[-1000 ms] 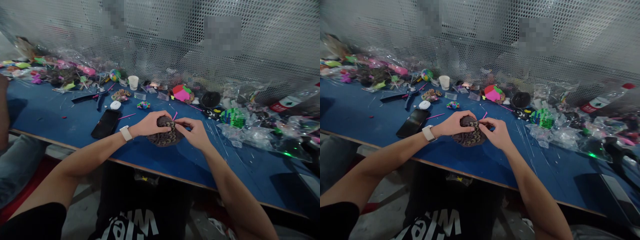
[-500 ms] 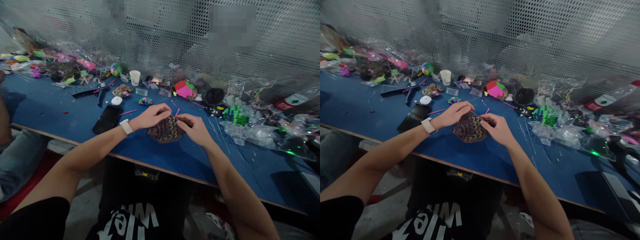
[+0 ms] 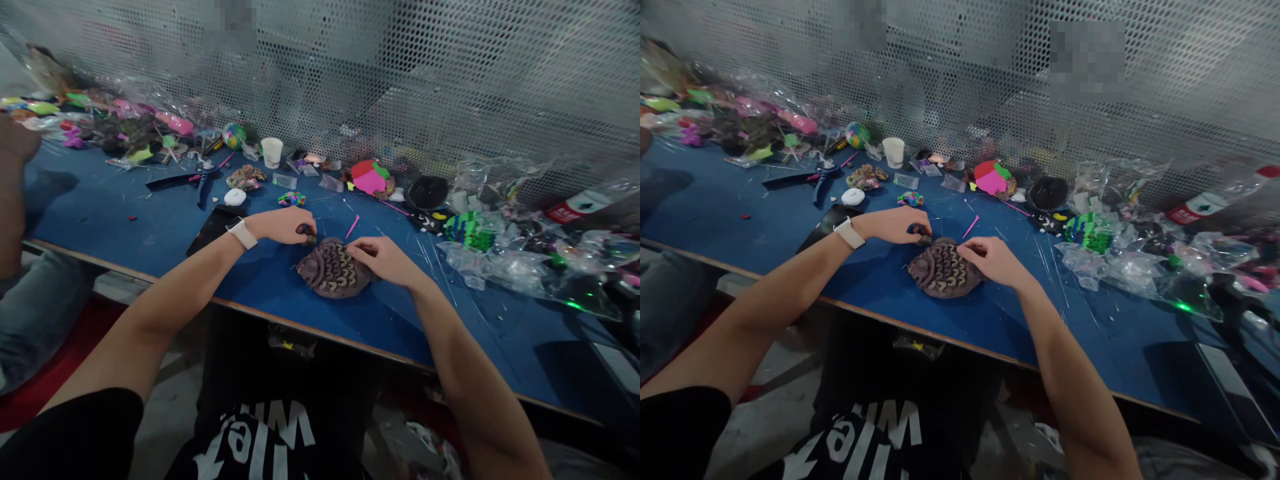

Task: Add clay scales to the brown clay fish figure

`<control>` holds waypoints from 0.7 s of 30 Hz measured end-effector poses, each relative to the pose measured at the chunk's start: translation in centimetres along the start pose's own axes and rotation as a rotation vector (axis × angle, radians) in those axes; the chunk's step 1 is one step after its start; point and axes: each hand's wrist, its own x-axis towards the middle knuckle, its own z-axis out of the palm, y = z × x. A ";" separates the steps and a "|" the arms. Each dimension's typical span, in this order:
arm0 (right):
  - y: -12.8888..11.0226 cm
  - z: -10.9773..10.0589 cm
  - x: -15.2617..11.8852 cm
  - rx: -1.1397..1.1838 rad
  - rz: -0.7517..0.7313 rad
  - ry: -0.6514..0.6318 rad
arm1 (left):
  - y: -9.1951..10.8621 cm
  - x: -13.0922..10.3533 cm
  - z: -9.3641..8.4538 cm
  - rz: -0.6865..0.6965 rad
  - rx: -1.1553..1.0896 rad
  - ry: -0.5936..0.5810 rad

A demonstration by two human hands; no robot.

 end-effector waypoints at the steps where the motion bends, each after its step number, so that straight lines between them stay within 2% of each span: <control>1: -0.1 -0.1 0.0 -0.093 -0.041 0.012 | 0.1 0.0 0.0 0.014 -0.014 -0.006; 4: 0.1 -0.2 0.0 -0.306 -0.142 0.108 | 0.4 0.1 -0.1 0.038 -0.034 -0.019; 6: 0.3 -0.1 0.1 -0.367 -0.197 0.201 | 0.8 0.2 -0.1 0.040 -0.060 0.013; 11: -0.1 1.2 0.1 -0.334 -0.424 0.380 | 3.1 0.7 0.7 0.074 -0.201 0.280; 13: -0.5 1.8 -0.1 -0.344 -0.514 0.431 | 4.2 0.9 1.1 0.114 -0.289 0.324; 17: -1.0 2.6 -0.6 -0.400 -0.547 0.506 | 5.8 1.2 1.7 0.152 -0.419 0.318; 21: -0.9 2.7 -0.7 -0.413 -0.544 0.537 | 6.4 1.2 2.1 0.112 -0.462 0.297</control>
